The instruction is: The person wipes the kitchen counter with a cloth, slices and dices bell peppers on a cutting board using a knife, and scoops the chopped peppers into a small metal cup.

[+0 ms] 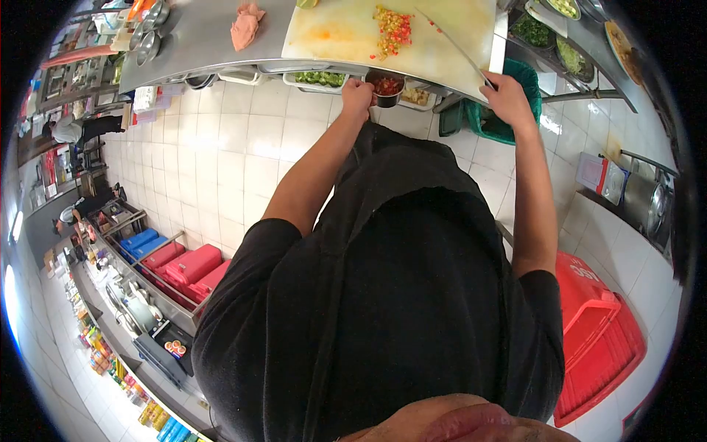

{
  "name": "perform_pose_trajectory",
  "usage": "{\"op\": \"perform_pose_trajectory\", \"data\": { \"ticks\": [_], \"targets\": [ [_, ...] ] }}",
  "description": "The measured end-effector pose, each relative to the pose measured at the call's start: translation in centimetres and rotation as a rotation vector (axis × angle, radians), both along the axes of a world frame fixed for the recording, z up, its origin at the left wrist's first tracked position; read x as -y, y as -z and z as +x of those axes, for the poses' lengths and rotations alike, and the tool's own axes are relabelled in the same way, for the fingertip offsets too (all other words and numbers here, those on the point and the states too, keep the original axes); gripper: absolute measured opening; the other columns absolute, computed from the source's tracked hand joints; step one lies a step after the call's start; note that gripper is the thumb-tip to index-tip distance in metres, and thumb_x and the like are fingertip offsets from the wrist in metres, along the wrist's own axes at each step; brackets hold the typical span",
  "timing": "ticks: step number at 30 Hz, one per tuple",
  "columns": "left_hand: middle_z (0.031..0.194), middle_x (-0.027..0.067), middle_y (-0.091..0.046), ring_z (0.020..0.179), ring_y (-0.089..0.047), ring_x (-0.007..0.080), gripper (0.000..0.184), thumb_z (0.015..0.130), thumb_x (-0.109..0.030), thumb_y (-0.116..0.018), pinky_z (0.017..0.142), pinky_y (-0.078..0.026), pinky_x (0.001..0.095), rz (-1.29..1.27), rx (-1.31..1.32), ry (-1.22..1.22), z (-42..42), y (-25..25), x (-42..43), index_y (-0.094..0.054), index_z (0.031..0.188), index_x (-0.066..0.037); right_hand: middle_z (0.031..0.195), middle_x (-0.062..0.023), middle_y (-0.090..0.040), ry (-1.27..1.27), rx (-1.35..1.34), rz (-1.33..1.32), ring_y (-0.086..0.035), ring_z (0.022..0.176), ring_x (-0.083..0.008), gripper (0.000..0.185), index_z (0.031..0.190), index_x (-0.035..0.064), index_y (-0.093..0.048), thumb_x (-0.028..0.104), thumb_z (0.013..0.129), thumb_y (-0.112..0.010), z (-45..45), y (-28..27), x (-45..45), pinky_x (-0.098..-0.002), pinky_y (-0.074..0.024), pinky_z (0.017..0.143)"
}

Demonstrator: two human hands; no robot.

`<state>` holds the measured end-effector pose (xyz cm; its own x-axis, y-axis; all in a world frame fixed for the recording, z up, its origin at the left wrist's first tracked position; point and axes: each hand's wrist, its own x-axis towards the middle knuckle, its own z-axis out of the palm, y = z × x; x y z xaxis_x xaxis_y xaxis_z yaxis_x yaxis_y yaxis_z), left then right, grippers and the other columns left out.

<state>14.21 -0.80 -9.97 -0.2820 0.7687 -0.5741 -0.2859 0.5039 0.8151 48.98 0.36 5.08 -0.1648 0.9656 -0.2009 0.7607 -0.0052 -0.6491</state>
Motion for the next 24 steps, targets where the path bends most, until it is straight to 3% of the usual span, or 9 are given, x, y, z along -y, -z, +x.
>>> {"op": "perform_pose_trajectory", "data": {
  "ticks": [4,7,11,14,24],
  "targets": [
    [0.069,0.0100,-0.057,0.048,-0.056,0.0205,0.016,0.086,0.004,-0.063,0.041,-0.047,0.0347,-0.009,-0.006,-0.005,-0.2,-0.5,0.0,-0.049,0.088,-0.003,0.114,-0.0267,-0.072,-0.022,0.018,-0.053,-0.070,0.108,-0.0413,0.044,0.130,0.0065,-0.069,0.016,0.087,-0.066,-0.8,0.1,-2.7,-0.0401,-0.0534,0.096],
    [0.075,0.0117,-0.059,0.056,-0.057,0.0207,0.012,0.087,0.002,-0.063,0.046,-0.048,0.0350,-0.005,-0.037,0.021,-0.6,-0.6,0.4,-0.054,0.094,-0.001,0.117,-0.0261,-0.071,-0.063,0.010,-0.018,-0.069,0.110,-0.0408,0.043,0.131,0.0070,-0.069,0.015,0.088,-0.067,-0.7,0.3,-1.5,-0.0401,-0.0527,0.098],
    [0.067,0.0099,-0.057,0.048,-0.057,0.0201,0.016,0.086,0.004,-0.062,0.041,-0.047,0.0340,0.009,-0.020,-0.007,-0.7,-0.6,0.4,-0.049,0.088,-0.004,0.115,-0.0231,-0.073,-0.063,0.018,-0.077,-0.073,0.105,-0.0341,0.045,0.134,0.0099,-0.067,0.010,0.090,-0.068,-1.0,0.3,1.8,-0.0384,-0.0529,0.093],
    [0.068,0.0101,-0.057,0.049,-0.058,0.0202,0.016,0.086,0.004,-0.063,0.041,-0.046,0.0341,-0.013,-0.034,0.003,-0.7,-1.0,0.3,-0.049,0.088,-0.004,0.114,-0.0266,-0.071,-0.041,-0.049,-0.050,-0.070,0.109,-0.0405,0.044,0.132,0.0081,-0.068,0.012,0.088,-0.068,-1.7,0.4,4.1,-0.0406,-0.0539,0.095],
    [0.068,0.0109,-0.058,0.049,-0.057,0.0209,0.015,0.088,0.005,-0.062,0.042,-0.047,0.0348,0.005,0.001,0.007,-1.0,-0.3,-0.3,-0.049,0.088,-0.003,0.114,-0.0248,-0.071,-0.013,-0.066,-0.071,-0.069,0.106,-0.0432,0.044,0.131,0.0107,-0.069,0.012,0.087,-0.069,-3.4,-1.2,8.2,-0.0457,-0.0542,0.093]
  ]
}}
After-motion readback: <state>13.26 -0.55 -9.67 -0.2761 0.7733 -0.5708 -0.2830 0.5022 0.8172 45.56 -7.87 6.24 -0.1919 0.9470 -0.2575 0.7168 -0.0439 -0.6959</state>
